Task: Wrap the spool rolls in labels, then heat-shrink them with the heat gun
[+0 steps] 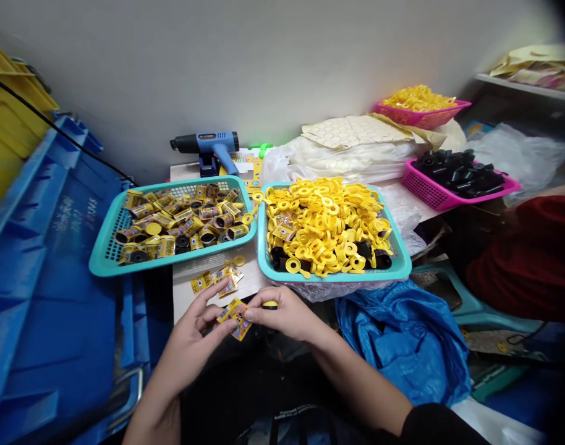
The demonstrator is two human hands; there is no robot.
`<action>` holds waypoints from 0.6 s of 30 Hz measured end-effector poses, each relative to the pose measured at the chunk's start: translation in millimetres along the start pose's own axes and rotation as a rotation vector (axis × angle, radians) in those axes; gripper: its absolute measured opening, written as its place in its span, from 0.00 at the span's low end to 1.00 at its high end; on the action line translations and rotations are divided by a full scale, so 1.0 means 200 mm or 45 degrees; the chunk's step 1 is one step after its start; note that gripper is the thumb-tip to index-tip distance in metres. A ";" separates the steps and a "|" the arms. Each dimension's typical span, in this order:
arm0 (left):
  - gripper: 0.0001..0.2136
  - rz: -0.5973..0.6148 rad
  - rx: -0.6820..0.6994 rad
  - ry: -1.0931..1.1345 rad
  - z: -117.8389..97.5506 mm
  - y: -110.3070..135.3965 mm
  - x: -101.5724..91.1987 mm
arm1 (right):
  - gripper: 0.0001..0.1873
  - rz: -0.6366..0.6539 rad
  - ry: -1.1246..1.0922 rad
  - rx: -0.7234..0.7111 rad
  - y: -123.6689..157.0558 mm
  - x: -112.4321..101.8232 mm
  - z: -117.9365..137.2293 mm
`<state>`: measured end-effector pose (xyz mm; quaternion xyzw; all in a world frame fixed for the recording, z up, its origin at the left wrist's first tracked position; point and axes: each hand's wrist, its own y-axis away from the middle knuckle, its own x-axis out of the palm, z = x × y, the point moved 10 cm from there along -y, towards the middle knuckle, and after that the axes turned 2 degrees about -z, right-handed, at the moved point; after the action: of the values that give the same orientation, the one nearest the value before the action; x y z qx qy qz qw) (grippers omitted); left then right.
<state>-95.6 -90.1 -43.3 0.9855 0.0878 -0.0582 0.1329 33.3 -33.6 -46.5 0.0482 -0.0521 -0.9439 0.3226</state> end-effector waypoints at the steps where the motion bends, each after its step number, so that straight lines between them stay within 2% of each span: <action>1: 0.35 -0.014 0.002 0.024 0.01 -0.01 0.01 | 0.12 -0.064 0.004 -0.002 0.00 -0.02 -0.01; 4: 0.28 -0.105 -0.024 0.129 0.04 -0.02 0.03 | 0.14 -0.187 0.010 -0.006 0.01 -0.06 -0.01; 8: 0.18 -0.228 -0.084 0.188 0.10 -0.03 0.02 | 0.15 -0.199 -0.099 -0.044 0.03 -0.09 0.00; 11: 0.18 -0.322 -0.085 0.106 0.12 -0.03 -0.05 | 0.10 -0.131 -0.538 -0.041 0.06 -0.12 -0.01; 13: 0.20 -0.369 -0.065 0.055 0.12 -0.02 -0.09 | 0.11 -0.137 -0.797 -0.036 0.08 -0.16 -0.01; 15: 0.21 -0.363 -0.039 0.022 0.11 -0.02 -0.09 | 0.15 -0.155 -0.866 -0.047 0.09 -0.19 0.00; 18: 0.22 -0.265 0.002 0.009 0.09 -0.03 -0.05 | 0.18 -0.093 -0.800 -0.065 0.08 -0.17 0.01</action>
<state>-108.5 -91.6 -60.4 0.9714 0.1901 -0.0682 0.1251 70.1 -25.7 -39.6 -0.2521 -0.1236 -0.9246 0.2576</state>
